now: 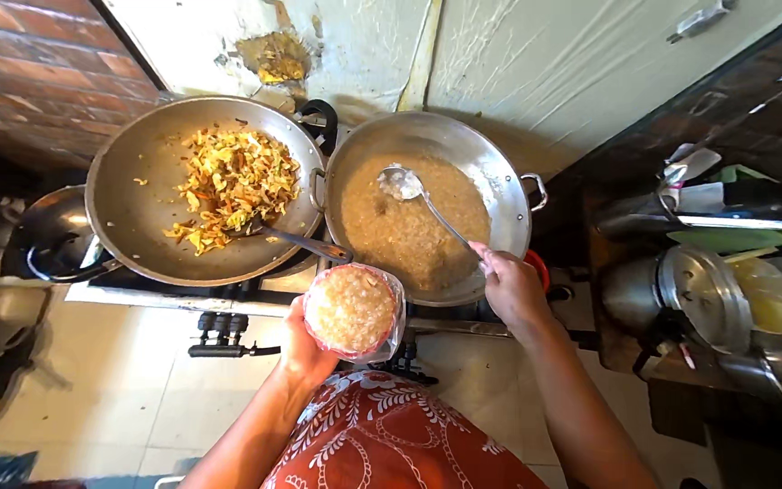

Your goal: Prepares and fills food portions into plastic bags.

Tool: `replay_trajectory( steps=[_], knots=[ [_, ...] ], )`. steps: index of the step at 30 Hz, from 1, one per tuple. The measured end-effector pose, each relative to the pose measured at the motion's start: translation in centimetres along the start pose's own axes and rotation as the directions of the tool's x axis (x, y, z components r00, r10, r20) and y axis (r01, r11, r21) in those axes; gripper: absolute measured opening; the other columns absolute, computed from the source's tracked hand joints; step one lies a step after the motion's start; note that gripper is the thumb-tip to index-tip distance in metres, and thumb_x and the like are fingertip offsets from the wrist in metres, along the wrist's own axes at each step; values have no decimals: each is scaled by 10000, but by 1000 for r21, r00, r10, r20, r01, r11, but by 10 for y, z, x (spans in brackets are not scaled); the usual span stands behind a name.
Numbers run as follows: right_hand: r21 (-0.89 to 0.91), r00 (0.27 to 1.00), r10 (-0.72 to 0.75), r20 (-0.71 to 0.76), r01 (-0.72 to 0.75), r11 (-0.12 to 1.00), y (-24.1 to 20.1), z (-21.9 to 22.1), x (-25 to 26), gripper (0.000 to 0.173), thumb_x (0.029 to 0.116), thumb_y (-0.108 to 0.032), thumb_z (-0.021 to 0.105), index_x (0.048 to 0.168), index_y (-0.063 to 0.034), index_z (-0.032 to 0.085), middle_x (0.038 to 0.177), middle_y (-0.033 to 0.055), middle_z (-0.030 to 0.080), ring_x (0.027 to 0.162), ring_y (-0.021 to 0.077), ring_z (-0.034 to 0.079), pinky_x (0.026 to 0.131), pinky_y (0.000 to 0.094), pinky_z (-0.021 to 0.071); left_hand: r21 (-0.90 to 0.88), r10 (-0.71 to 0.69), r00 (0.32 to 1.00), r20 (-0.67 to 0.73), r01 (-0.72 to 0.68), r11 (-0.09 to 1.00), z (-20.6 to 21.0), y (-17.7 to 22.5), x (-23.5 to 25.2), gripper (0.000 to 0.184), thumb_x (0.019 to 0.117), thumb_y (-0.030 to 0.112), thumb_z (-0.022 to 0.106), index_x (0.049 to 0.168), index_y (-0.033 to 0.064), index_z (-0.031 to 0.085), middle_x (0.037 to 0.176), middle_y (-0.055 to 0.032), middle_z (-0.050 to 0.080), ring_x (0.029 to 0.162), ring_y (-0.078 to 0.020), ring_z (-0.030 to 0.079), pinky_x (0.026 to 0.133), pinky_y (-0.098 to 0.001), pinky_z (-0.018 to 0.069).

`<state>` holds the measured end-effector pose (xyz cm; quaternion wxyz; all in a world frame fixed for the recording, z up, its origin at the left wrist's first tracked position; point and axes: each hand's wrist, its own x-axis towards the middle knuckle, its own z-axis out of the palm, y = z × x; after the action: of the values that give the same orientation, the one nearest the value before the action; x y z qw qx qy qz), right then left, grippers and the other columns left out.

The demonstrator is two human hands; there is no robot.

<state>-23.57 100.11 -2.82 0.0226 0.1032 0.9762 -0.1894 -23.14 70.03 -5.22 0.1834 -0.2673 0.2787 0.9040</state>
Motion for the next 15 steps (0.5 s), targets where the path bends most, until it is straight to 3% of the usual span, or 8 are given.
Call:
replay_trajectory(
  steps=[2, 5, 7, 9, 11, 13, 15],
  knots=[
    [-18, 999, -4, 51, 5, 1000, -8, 8, 16, 418, 1049, -42, 488, 1426, -164, 622, 1249, 172, 703, 1131, 387, 680, 956, 607, 521, -1, 7, 1000, -3, -7, 1000, -1, 2, 0, 507, 1062, 356, 155, 1075, 90, 587, 961, -139, 711, 910, -267, 716, 781, -480, 603],
    [45, 984, 26, 177, -34, 998, -13, 15, 31, 409, 1058, -41, 472, 1428, -138, 615, 1222, 164, 713, 1098, 351, 688, 976, 559, 521, -6, 9, 1000, 10, -9, 1000, -2, 3, 2, 495, 1052, 342, 163, 1069, 91, 589, 964, -139, 714, 914, -268, 717, 790, -477, 603],
    [159, 960, 84, 267, -130, 979, -9, 16, 35, 398, 1067, -59, 460, 1420, -142, 624, 1013, 143, 721, 844, 245, 675, 817, 435, 552, -20, 0, 1000, 24, 1, 1000, -6, 5, 3, 508, 1059, 358, 161, 1112, 81, 582, 1004, -159, 704, 952, -290, 707, 819, -498, 593],
    [279, 905, 181, 385, -301, 912, 0, 9, 32, 383, 1085, -110, 460, 1430, -183, 610, 886, 82, 670, 636, 136, 566, 583, 303, 479, -19, 6, 1000, 18, -6, 1000, -9, 7, 3, 500, 1059, 358, 166, 1137, 78, 573, 1022, -166, 701, 966, -296, 704, 829, -501, 591],
    [370, 862, 244, 445, -425, 826, 5, -4, 22, 378, 1090, -125, 463, 1439, -185, 594, 831, 39, 650, 508, 79, 481, 441, 235, 380, -17, 24, 1000, 7, -23, 1000, -9, 9, 3, 499, 1063, 350, 161, 1124, 81, 577, 1003, -155, 704, 947, -282, 708, 816, -487, 595],
    [424, 866, 281, 413, -457, 782, 7, -12, 6, 380, 1089, -111, 456, 1443, -153, 587, 814, 26, 643, 488, 69, 463, 419, 217, 358, -17, 33, 999, 0, -33, 999, -9, 10, 4, 506, 1063, 349, 154, 1110, 82, 581, 989, -150, 708, 934, -274, 712, 801, -481, 599],
    [414, 920, 277, 276, -374, 830, 9, -9, -10, 375, 1083, -92, 454, 1423, -116, 610, 807, 31, 641, 530, 76, 496, 464, 226, 404, -18, 25, 1000, 17, -25, 1000, -10, 10, 5, 514, 1068, 358, 142, 1144, 81, 568, 1023, -156, 701, 968, -283, 707, 826, -490, 596]
  ],
)
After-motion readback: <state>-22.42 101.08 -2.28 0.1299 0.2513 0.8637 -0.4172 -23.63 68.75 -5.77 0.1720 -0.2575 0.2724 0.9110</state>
